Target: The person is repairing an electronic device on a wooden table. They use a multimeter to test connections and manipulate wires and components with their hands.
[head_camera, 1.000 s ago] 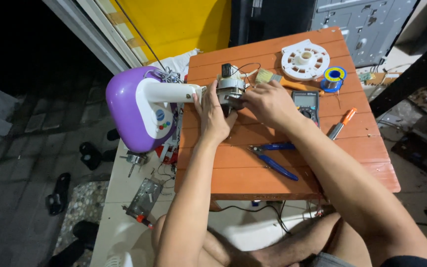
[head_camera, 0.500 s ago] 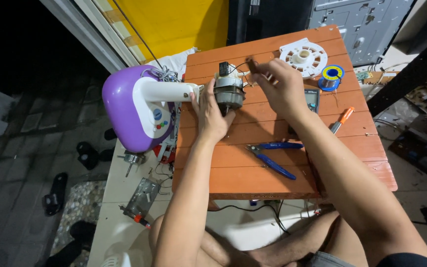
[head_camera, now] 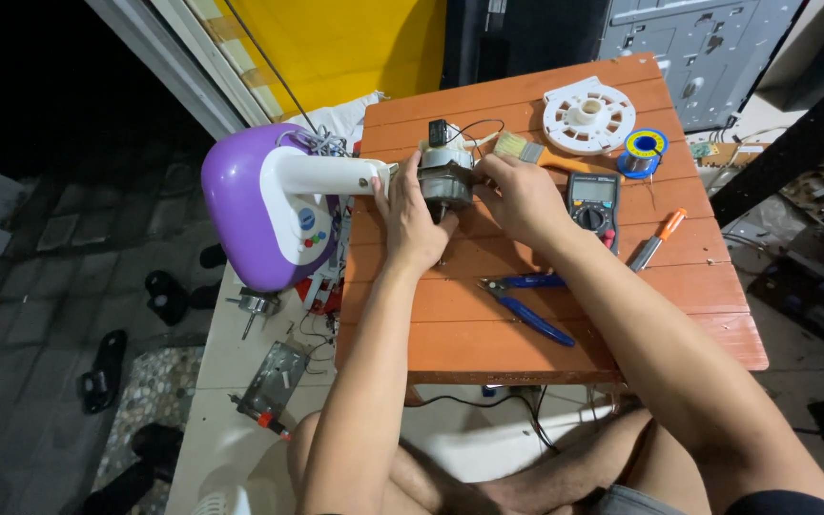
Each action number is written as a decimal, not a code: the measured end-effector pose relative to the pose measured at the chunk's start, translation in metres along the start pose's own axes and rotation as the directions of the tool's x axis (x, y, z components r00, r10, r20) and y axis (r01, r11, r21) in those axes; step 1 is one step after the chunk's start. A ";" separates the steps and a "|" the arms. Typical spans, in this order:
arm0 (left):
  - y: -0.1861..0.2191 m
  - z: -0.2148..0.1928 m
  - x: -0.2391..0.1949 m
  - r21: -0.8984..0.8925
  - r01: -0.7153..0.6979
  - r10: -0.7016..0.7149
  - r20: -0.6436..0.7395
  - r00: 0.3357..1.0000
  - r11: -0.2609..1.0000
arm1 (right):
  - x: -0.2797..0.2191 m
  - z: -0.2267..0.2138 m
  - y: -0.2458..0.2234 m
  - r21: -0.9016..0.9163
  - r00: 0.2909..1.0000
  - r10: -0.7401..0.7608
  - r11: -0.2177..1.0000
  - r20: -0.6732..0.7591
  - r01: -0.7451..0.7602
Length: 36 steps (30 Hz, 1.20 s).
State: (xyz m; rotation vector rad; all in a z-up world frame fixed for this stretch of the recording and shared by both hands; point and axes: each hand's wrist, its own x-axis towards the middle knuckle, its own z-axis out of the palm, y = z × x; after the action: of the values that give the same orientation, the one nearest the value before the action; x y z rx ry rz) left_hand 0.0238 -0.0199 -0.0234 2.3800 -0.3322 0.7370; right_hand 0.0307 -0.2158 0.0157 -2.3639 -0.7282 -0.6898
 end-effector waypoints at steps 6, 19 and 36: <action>-0.005 0.003 0.001 0.011 -0.020 0.020 -0.004 1.000 1.000 | -0.004 0.012 0.008 -0.152 0.988 -0.155 0.977 -0.020 0.150; 0.000 -0.002 0.002 -0.018 0.041 -0.040 0.058 0.998 0.999 | -0.007 0.007 -0.001 -0.199 0.977 -0.211 0.959 -0.027 0.201; 0.004 -0.008 0.001 -0.054 0.012 -0.011 0.018 1.000 0.998 | -0.003 -0.006 -0.012 0.065 0.991 -0.060 0.996 -0.116 0.068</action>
State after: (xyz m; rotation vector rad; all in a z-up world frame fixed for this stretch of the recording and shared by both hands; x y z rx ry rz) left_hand 0.0199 -0.0179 -0.0162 2.3362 -0.3418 0.6940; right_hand 0.0195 -0.2124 0.0219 -2.2275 -0.7683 -0.8069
